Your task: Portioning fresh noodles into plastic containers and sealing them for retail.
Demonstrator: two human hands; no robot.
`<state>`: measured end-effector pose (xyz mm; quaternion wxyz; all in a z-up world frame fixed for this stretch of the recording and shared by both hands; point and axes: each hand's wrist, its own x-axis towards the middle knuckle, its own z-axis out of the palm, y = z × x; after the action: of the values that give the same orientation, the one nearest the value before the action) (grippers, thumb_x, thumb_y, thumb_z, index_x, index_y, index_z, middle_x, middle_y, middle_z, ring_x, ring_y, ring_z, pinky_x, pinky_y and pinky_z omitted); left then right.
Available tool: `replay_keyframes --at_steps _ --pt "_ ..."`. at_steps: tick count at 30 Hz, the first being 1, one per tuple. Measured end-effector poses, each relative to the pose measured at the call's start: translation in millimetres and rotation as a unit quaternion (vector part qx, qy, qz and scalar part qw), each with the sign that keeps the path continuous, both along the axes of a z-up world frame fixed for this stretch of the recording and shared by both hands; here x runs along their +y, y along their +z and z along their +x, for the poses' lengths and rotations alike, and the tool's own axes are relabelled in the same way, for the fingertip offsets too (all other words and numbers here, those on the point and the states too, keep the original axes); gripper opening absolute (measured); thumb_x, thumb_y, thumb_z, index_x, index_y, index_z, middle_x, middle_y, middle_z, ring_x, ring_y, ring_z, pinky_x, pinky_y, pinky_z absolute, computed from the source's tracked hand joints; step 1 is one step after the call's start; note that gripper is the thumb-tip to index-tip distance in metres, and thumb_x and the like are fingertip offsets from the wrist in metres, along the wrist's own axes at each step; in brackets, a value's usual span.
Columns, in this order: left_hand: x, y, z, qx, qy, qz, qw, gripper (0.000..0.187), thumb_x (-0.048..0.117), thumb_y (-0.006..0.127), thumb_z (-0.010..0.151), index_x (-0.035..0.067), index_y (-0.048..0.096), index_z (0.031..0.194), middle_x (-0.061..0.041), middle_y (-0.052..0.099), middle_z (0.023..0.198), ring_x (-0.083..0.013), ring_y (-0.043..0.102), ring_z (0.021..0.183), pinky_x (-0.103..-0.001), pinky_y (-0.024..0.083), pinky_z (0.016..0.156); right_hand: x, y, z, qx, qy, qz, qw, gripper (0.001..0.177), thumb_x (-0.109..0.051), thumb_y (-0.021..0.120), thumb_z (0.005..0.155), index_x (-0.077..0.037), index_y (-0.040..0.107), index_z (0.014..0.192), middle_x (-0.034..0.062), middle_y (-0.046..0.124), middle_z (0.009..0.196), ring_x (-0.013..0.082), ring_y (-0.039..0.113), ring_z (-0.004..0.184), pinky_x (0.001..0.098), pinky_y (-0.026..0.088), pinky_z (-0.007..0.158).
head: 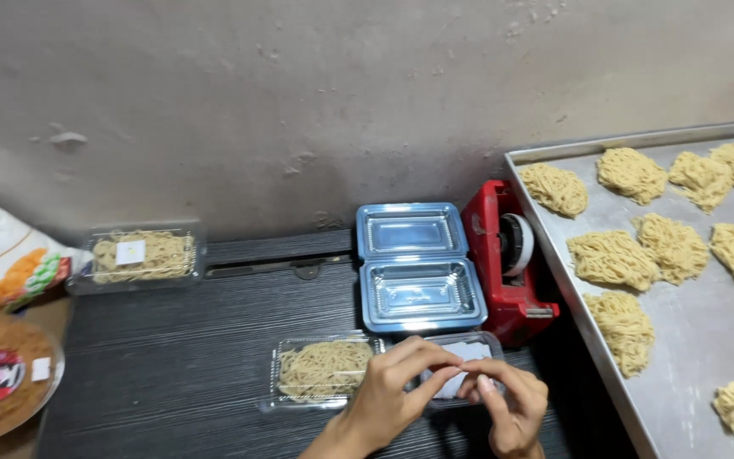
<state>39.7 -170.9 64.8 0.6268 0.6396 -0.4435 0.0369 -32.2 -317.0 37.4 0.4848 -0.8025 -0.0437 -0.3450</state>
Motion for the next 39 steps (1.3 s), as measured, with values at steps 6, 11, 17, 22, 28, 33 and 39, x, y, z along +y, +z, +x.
replay_keyframes --at_steps 6,11,17,22,28,33,39 --pt "69 5 5 -0.134 0.111 -0.046 0.984 0.011 -0.005 0.06 0.08 -0.007 0.06 0.09 -0.016 0.062 0.085 -0.026 0.063 0.077 -0.031 0.054 0.072 53 25 12 0.085 0.172 -0.046 0.98 0.034 -0.024 0.048 0.082 -0.004 0.059 0.107 -0.0005 0.064 0.059 0.0066 0.057 0.05 0.0189 0.044 0.047" --pt "104 -8 18 -0.21 0.18 0.035 0.96 0.011 -0.003 0.061 0.079 -0.002 0.059 0.091 -0.015 0.057 0.097 -0.0296 0.055 0.091 -0.036 0.051 0.078 82 17 34 0.025 0.16 -0.177 0.971 0.029 -0.015 0.053 0.08 -0.005 0.058 0.106 0.0006 0.067 0.071 0.0089 0.062 0.053 0.0203 0.049 0.053" --pt "110 -45 23 -0.289 0.23 0.134 0.919 0.013 0.001 0.06 0.081 -0.003 0.058 0.093 -0.012 0.056 0.102 -0.0256 0.049 0.103 -0.032 0.053 0.073 96 8 44 -0.022 0.123 -0.246 0.961 0.021 -0.014 0.053 0.079 -0.009 0.062 0.098 0.0022 0.061 0.063 0.0131 0.053 0.048 0.0231 0.043 0.049" --pt "108 -57 23 -0.29 0.223 0.161 0.917 0.013 0.002 0.054 0.085 -0.005 0.057 0.096 -0.013 0.057 0.103 -0.0248 0.049 0.106 -0.032 0.051 0.079 102 7 46 -0.03 0.093 -0.277 0.956 0.022 -0.004 0.053 0.076 -0.009 0.063 0.095 0.0024 0.061 0.073 0.0156 0.048 0.057 0.0227 0.041 0.053" --pt "106 -60 22 -0.278 0.231 0.159 0.918 0.012 0.003 0.053 0.088 -0.007 0.058 0.092 -0.012 0.058 0.105 -0.0255 0.049 0.106 -0.035 0.052 0.075 104 -1 46 -0.026 0.055 -0.293 0.954 0.023 -0.004 0.055 0.075 -0.01 0.063 0.096 0.0018 0.062 0.077 0.0167 0.049 0.063 0.0247 0.042 0.055" --pt "110 -65 23 -0.249 0.222 0.192 0.923 0.003 0.004 0.055 0.084 0.002 0.053 0.083 -0.011 0.057 0.107 -0.0266 0.046 0.11 -0.034 0.052 0.069 96 -3 45 -0.018 -0.012 -0.248 0.968 0.029 -0.01 0.059 0.077 -0.005 0.06 0.106 0.0065 0.057 0.085 0.0182 0.051 0.073 0.027 0.042 0.069" --pt "108 -73 22 -0.259 0.214 0.19 0.922 0.007 0.005 0.051 0.088 0.001 0.056 0.087 -0.011 0.055 0.109 -0.0266 0.047 0.11 -0.043 0.049 0.081 92 -8 46 -0.025 0.03 -0.289 0.956 0.025 -0.01 0.065 0.075 -0.009 0.062 0.1 0.0095 0.052 0.088 0.0183 0.049 0.073 0.0257 0.045 0.062"
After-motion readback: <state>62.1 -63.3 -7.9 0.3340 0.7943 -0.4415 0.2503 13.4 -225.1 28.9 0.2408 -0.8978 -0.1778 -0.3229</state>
